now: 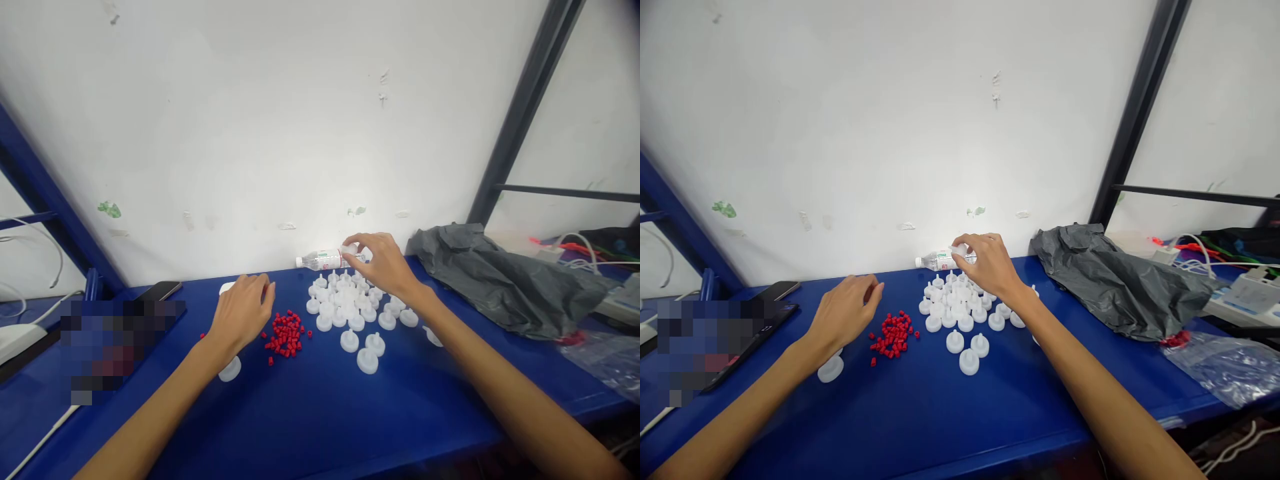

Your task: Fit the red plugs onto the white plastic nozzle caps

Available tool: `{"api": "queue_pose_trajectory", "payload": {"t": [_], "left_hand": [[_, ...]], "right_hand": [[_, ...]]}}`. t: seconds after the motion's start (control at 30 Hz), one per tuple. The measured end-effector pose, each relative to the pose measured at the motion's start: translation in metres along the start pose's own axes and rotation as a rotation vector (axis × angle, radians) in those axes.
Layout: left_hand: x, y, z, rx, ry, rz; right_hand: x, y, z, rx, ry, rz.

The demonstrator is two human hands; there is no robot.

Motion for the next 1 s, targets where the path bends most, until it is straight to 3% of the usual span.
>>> {"api": "queue_pose_trajectory", "payload": {"t": [0.17,0.33,0.6,1.0], "left_hand": [[0.003,-0.010,-0.024,-0.073,-0.142,-0.056],[0.009,-0.016,-0.036,-0.094,-0.220,-0.078],[0.012,-0.016,-0.041,-0.076,-0.311,-0.100],[0.013,-0.009,-0.037,-0.067,-0.317,-0.101]], "right_hand": [[0.001,0.000,-0.005,-0.026,-0.160,-0.036],[0.005,0.006,-0.008,-0.087,-0.280,-0.063],[0.007,0.003,-0.011,-0.187,-0.399,-0.041],[0.011,0.002,-0.015,-0.158,-0.441,-0.032]]}}
Point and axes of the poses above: each hand's wrist, its own x-axis away from the middle knuckle, its own z-axis out of the back of the hand, y = z × x, the point moved 5 cm from there along -x, towards the middle knuckle, and after that the axes turned 14 degrees about y, right-handed, at the moved point
